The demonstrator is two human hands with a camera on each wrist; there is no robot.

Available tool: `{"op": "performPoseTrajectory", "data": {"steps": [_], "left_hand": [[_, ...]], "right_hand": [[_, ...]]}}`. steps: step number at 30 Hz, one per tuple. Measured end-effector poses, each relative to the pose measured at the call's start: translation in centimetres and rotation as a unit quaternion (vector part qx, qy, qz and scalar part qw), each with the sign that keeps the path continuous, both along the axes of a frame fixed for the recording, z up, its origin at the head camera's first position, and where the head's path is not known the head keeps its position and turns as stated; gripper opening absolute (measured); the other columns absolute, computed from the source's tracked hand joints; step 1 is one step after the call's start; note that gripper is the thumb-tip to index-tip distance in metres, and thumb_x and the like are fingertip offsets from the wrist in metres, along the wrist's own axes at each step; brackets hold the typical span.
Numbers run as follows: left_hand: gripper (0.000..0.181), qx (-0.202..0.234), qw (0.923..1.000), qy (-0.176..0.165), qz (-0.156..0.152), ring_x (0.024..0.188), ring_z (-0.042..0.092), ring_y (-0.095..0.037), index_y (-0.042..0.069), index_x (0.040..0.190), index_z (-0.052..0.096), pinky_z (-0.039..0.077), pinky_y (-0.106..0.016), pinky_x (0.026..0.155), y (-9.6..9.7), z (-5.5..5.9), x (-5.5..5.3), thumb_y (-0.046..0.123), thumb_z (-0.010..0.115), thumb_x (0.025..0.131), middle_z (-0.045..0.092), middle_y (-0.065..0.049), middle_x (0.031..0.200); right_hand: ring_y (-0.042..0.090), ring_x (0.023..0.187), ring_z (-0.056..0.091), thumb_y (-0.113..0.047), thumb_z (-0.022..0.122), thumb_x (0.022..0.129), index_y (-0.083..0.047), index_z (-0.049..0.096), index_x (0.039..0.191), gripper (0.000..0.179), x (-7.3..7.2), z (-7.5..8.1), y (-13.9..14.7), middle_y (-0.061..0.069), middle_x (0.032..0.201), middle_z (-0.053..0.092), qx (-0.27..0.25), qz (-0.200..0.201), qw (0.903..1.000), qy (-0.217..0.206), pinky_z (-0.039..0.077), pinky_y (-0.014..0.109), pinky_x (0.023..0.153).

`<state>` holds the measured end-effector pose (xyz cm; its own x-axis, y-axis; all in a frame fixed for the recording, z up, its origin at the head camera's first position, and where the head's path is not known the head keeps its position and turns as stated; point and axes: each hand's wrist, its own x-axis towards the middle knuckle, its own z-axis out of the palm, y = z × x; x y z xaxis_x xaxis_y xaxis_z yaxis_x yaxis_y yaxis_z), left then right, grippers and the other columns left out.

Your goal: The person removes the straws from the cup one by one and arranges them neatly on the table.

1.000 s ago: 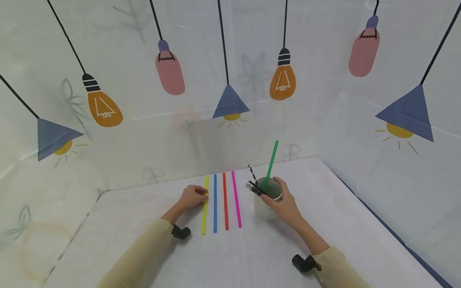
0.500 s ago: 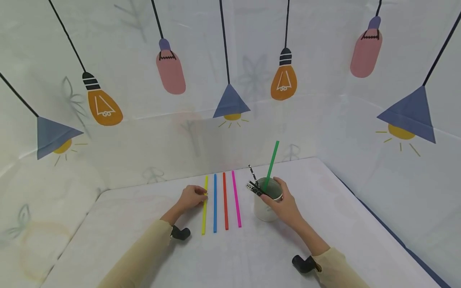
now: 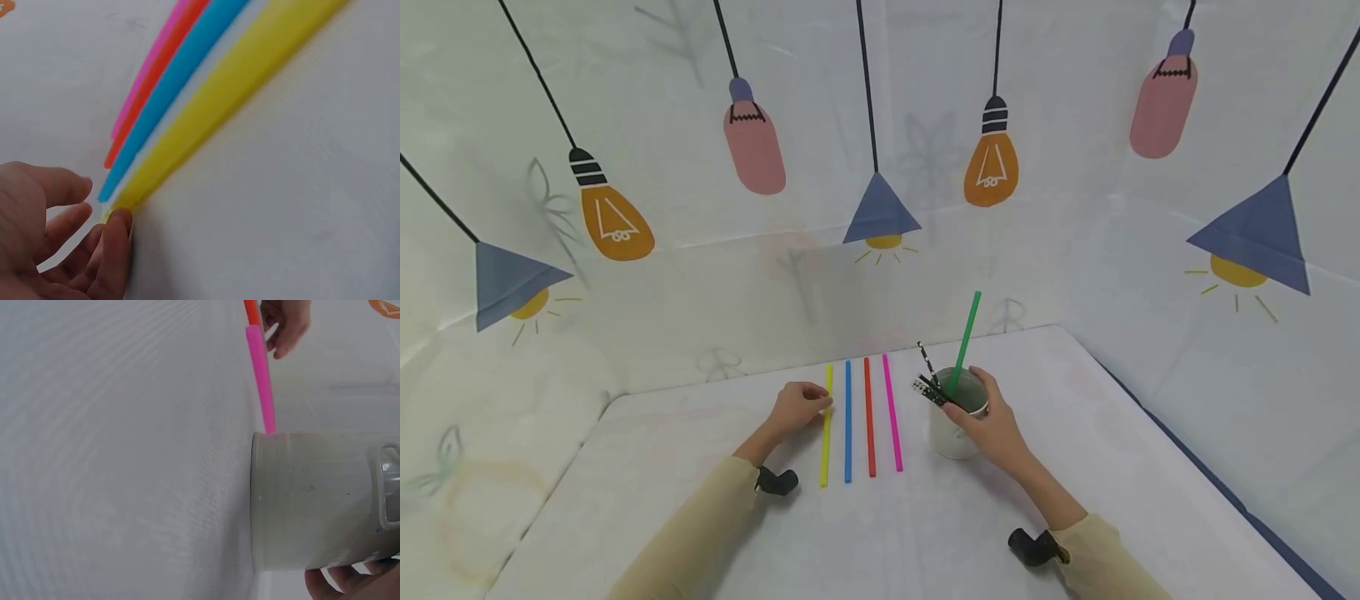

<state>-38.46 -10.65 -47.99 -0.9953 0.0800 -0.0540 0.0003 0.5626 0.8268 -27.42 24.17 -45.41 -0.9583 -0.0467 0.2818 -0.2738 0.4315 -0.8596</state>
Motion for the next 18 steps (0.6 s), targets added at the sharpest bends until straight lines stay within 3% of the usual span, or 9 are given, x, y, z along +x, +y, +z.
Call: {"op": "performPoseTrajectory", "data": {"steps": [4,8,13,18], "left_hand": [[0.024,0.025,0.9995,0.015,0.013,0.072,0.062,-0.018,0.005,0.108,0.068,0.054,-0.027,0.067,0.5,0.7,-0.1,0.022,0.069,0.091,0.064,-0.008,0.095],[0.023,0.064,0.9974,0.034,-0.006,0.077,0.065,-0.019,0.004,0.108,0.069,0.055,-0.028,0.070,1.7,2.3,-0.2,0.021,0.068,0.092,0.065,-0.008,0.096],[0.028,0.099,0.9894,0.076,-0.074,0.083,0.067,-0.024,0.000,0.112,0.068,0.056,-0.031,0.072,4.2,5.6,-0.2,0.020,0.066,0.093,0.066,-0.009,0.099],[0.028,0.088,0.9814,0.095,-0.142,0.087,0.066,-0.021,0.004,0.113,0.068,0.055,-0.033,0.076,7.5,9.0,-0.1,0.025,0.066,0.094,0.065,-0.004,0.102]], "right_hand": [[0.042,0.125,0.042,-0.027,0.065,0.094,-0.010,0.019,0.153,0.077,0.0,0.0,0.1,0.025,0.143,0.036,-0.001,0.001,1.0000,-0.005,0.044,0.057,0.091],[0.041,0.124,0.042,-0.030,0.066,0.094,-0.011,0.020,0.152,0.076,-0.1,-0.1,0.2,0.024,0.142,0.037,-0.001,0.001,1.0000,-0.008,0.044,0.056,0.091],[0.040,0.124,0.042,-0.030,0.066,0.094,-0.013,0.021,0.152,0.075,-0.2,-0.1,0.2,0.024,0.141,0.038,-0.005,0.003,1.0000,-0.004,0.044,0.055,0.090],[0.041,0.124,0.042,-0.030,0.066,0.093,-0.012,0.022,0.152,0.075,-0.2,-0.2,0.2,0.024,0.141,0.038,-0.004,0.004,1.0000,-0.007,0.044,0.056,0.090]]}}
